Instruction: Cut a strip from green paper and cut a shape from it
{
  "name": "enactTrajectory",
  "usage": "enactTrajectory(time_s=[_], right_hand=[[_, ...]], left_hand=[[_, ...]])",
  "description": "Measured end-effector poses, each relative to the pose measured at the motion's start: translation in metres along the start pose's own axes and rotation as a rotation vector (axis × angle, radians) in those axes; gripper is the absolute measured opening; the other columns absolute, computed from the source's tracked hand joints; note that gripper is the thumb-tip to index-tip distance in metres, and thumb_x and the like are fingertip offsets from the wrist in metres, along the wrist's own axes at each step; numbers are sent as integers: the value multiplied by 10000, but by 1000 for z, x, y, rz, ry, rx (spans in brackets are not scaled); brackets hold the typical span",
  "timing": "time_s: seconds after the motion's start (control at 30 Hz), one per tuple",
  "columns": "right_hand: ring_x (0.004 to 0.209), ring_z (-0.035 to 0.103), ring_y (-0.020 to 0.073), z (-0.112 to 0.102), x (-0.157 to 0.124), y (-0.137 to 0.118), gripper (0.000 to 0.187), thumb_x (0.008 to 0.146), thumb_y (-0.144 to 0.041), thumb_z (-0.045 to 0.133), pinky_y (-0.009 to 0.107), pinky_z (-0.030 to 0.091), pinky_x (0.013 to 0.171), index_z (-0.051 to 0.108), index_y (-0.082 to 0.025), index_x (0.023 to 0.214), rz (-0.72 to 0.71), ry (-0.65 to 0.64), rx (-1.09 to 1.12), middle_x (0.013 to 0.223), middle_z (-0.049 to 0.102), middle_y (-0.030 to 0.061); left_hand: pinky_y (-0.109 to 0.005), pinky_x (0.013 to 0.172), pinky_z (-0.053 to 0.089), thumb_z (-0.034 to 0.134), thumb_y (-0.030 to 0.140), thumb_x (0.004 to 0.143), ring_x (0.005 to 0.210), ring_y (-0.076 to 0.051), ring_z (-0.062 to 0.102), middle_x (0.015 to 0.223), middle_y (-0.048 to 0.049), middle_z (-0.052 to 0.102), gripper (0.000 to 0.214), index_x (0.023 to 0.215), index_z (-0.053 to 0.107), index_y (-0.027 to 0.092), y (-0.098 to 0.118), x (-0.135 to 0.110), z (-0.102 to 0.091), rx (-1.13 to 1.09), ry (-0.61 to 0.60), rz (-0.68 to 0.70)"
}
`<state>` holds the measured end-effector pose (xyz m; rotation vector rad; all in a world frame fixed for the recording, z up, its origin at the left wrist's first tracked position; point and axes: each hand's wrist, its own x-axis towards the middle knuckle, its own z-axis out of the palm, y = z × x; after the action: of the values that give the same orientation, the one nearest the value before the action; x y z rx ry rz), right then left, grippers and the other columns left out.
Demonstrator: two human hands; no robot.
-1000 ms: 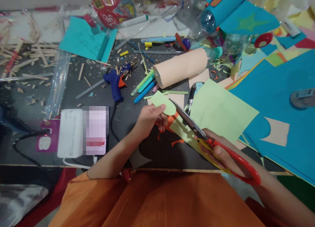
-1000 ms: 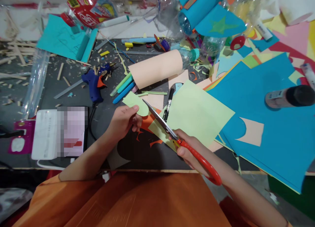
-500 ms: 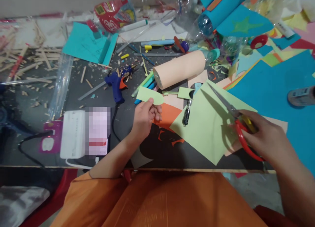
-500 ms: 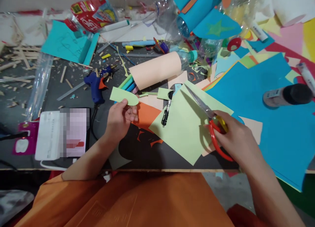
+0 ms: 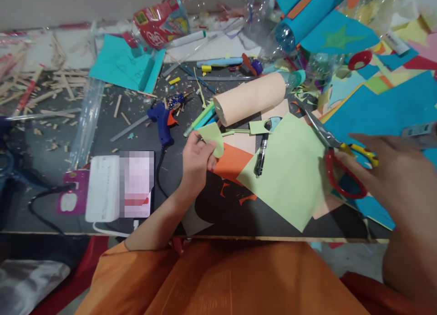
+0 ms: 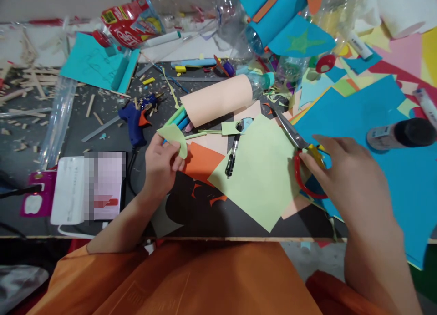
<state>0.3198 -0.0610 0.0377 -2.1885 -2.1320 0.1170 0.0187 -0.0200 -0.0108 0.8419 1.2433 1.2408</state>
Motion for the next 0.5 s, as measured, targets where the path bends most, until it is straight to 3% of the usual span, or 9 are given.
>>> enactTrajectory(time_s=[0.1, 0.2, 0.37, 0.5], right_hand=[[1018, 637, 373, 1, 8, -24, 441, 917, -534, 430, 506, 528, 803, 637, -214, 1139, -63, 96, 173, 1078, 671, 187], [1028, 640, 324, 17, 18, -51, 323, 948, -437, 429, 489, 521, 870, 648, -237, 1075, -314, -13, 335, 1061, 690, 128], [1297, 463, 323, 47, 30, -82, 375, 972, -410, 389, 512, 402, 1066, 655, -190, 1117, -603, -42, 330, 1351, 564, 140], [1390, 342, 338, 62, 36, -84, 530, 967, -506, 324, 511, 315, 1137, 618, -134, 1202, -548, -13, 283, 1443, 487, 155]], left_hand=[[-168, 463, 408, 640, 243, 738, 493, -63, 511, 641, 46, 614, 102, 759, 553, 193, 1, -1, -1, 185, 21, 58], [-246, 704, 501, 614, 246, 766, 797, -149, 615, 890, -20, 692, 131, 882, 639, 193, -2, -1, -3, 457, 6, 162], [-417, 1046, 388, 586, 221, 789, 1245, -259, 489, 1310, -93, 568, 476, 1258, 509, 223, -15, 2, -10, 667, -35, 392], [-418, 1055, 387, 517, 203, 849, 1277, -247, 473, 1328, -87, 541, 374, 1220, 517, 247, -17, -1, -10, 724, -48, 496]])
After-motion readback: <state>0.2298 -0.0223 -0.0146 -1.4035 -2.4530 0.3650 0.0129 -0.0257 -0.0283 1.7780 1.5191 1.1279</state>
